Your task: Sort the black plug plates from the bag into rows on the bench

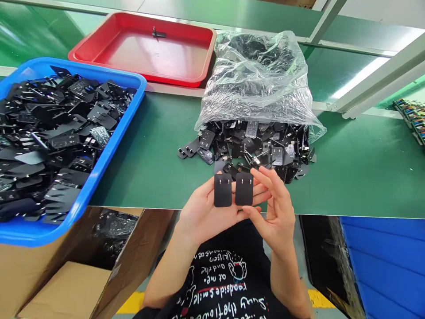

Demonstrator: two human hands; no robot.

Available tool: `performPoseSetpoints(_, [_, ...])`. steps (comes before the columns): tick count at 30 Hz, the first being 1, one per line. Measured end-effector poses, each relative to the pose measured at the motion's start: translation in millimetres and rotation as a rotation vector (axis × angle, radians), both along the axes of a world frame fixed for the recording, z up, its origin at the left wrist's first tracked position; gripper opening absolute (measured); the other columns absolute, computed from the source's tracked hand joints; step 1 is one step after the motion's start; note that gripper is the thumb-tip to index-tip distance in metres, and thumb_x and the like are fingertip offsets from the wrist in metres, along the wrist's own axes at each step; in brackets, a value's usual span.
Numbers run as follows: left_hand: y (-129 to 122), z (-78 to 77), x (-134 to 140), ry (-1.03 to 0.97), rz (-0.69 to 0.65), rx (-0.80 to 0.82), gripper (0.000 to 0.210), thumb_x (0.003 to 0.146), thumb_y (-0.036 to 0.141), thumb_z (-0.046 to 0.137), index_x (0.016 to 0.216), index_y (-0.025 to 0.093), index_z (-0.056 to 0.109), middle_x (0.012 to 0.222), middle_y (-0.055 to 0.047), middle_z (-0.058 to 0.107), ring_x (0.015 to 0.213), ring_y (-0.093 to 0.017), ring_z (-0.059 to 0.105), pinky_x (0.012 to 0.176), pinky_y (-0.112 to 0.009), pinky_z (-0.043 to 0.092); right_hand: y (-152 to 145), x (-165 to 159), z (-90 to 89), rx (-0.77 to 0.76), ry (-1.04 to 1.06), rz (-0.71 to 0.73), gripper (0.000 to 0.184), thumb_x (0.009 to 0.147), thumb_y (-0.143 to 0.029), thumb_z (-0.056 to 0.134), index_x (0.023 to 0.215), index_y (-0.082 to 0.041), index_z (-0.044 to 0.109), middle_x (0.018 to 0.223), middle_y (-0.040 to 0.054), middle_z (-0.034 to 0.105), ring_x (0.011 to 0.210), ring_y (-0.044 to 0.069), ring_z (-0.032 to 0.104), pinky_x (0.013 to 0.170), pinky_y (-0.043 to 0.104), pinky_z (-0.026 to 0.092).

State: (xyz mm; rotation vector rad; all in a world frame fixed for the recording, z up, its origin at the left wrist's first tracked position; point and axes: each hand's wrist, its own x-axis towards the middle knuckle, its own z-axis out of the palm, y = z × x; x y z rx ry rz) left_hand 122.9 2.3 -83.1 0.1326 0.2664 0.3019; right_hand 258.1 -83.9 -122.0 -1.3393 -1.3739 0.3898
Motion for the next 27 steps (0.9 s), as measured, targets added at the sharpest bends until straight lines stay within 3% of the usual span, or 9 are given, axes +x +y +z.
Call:
performPoseSetpoints(5, [-3.6,2.2,-4.1,-0.013,-0.003,0.002,0.058,0.099,0.048,0.028,0.130,0.009,0.058,0.141,-0.016,0.053,0.143,-0.030,0.033,0.116,-0.047,0.025,-2.4,-3.3,1.5,0.015,-0.047,-0.006,0.071,0.091,-0.025,0.061,0.150,-0.034,0.024,0.137,0.0076,0.056,0.132,0.028,0.048,0.108,0.058,0.043])
performPoseSetpoints(18, [-8.7,4.4,-14.0,-0.128,0.014,-0.022,0.059,0.101,0.045,0.022,0.133,0.008,0.055,0.149,-0.015,0.044,0.147,-0.032,0.021,0.118,-0.052,0.017,-0.2,-10.0,6.0,0.152,-0.007,0.012,0.069,0.088,-0.022,0.064,0.149,-0.030,0.032,0.129,0.0059,0.061,0.132,0.029,0.046,0.106,0.059,0.044])
performPoseSetpoints(27, [-8.9,6.1,-15.1,-0.143,0.018,-0.025,0.059,0.101,0.045,0.021,0.129,0.008,0.057,0.147,-0.015,0.046,0.147,-0.031,0.022,0.118,-0.051,0.017,-0.7,-12.3,6.2,0.129,0.024,0.004,0.069,0.088,-0.023,0.065,0.148,-0.031,0.034,0.131,0.0054,0.060,0.130,0.030,0.048,0.106,0.060,0.043])
